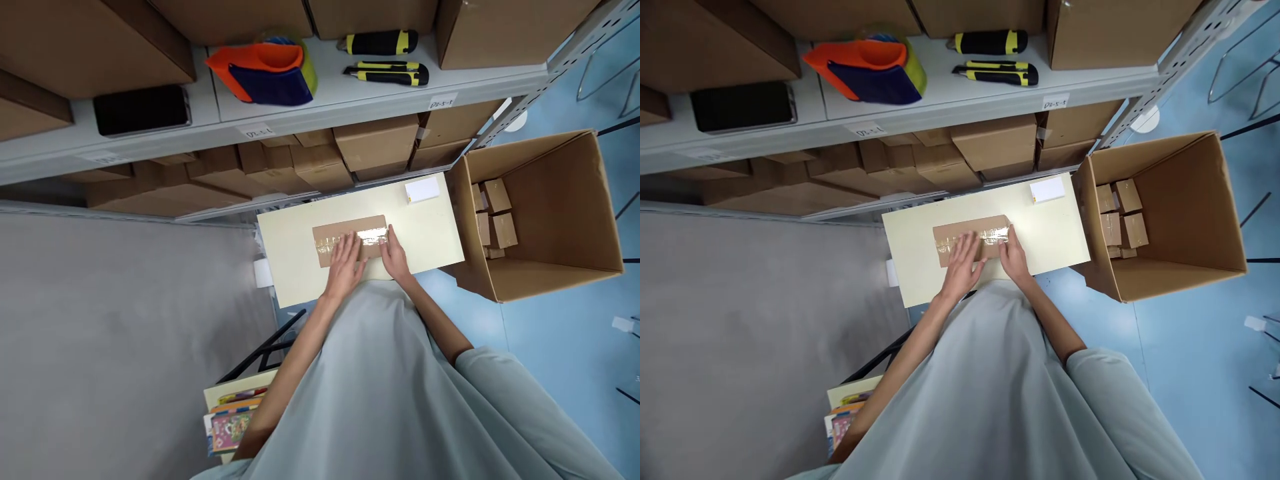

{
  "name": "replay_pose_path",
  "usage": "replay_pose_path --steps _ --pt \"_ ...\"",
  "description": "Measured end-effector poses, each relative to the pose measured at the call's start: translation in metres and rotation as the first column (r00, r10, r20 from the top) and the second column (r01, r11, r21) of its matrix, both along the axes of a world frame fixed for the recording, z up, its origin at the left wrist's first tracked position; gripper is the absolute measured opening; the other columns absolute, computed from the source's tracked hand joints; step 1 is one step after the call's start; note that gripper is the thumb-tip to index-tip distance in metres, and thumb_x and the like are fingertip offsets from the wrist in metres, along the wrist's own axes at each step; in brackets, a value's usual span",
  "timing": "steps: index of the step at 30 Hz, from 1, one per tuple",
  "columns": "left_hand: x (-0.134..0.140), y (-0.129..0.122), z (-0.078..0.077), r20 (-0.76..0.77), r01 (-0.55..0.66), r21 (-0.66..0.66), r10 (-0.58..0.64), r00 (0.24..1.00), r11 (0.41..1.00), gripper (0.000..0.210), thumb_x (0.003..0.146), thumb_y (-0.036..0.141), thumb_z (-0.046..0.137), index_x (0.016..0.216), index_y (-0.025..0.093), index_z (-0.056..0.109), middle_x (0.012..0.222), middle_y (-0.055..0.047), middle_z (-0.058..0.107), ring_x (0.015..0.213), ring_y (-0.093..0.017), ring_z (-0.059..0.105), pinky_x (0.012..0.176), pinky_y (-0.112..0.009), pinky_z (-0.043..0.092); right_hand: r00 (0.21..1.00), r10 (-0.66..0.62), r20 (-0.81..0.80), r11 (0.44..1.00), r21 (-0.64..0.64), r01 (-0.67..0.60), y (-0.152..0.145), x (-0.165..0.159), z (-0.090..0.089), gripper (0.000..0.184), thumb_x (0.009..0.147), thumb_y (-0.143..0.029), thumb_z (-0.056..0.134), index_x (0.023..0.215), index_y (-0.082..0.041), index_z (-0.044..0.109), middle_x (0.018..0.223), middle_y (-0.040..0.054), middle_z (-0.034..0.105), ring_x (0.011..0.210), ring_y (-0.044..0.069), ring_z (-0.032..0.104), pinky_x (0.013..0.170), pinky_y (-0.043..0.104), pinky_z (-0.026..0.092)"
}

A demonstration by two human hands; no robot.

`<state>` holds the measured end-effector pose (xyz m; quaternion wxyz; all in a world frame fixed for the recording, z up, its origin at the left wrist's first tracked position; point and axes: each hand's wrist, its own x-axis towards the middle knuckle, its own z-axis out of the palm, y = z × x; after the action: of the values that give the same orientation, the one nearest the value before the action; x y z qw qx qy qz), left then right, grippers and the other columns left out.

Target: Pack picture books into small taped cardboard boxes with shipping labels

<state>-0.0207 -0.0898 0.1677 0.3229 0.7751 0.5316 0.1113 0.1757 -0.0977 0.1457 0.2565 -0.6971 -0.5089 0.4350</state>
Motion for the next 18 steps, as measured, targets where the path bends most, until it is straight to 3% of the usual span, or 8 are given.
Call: replay_pose_path --steps 3,7,13,18 --pt "0.023 0.001 -0.003 -0.036 0.136 -0.015 -0.136 0.990 0.991 0.072 0.111 0.046 0.043 0.176 0.019 0.029 0.183 -0.014 0.024 0.173 -0.033 0.011 0.139 -0.062 0.014 0.998 -0.029 -0.049 0.999 -0.048 0.027 0.008 0.000 -0.009 0.082 0.113 -0.063 0.021 0.177 -0.011 0.023 0.179 0.0148 0.037 0.165 0.026 0.039 0.134 0.044 0.036" --pt "0.042 0.001 -0.010 -0.090 0.199 -0.040 -0.202 0.975 0.979 0.072 0.111 0.041 0.043 0.177 0.016 0.026 0.183 -0.015 0.024 0.173 -0.033 0.009 0.139 -0.063 0.012 0.988 -0.083 -0.129 0.992 -0.105 0.070 0.016 0.001 -0.024 0.086 0.112 -0.068 0.021 0.177 -0.013 0.025 0.176 0.0146 0.041 0.163 0.025 0.043 0.133 0.044 0.037" --pt "0.047 -0.005 -0.018 -0.125 0.205 -0.042 -0.209 0.970 0.978 0.073 0.111 0.042 0.042 0.177 0.016 0.025 0.184 -0.015 0.021 0.173 -0.033 0.003 0.139 -0.064 0.007 0.950 -0.165 -0.264 0.981 -0.147 0.130 0.021 -0.001 -0.049 0.099 0.106 -0.081 0.005 0.177 -0.015 0.023 0.181 0.0115 0.032 0.170 0.021 0.027 0.140 0.043 0.021" --pt "0.047 -0.008 -0.023 -0.082 0.198 -0.049 -0.201 0.976 0.979 0.071 0.112 0.041 0.042 0.177 0.018 0.025 0.184 -0.014 0.022 0.173 -0.031 0.002 0.139 -0.064 0.007 0.952 -0.132 -0.278 0.982 -0.169 0.086 0.020 0.005 -0.056 0.103 0.104 -0.083 0.000 0.178 -0.014 0.018 0.184 0.0118 0.025 0.172 0.021 0.021 0.140 0.045 0.018"
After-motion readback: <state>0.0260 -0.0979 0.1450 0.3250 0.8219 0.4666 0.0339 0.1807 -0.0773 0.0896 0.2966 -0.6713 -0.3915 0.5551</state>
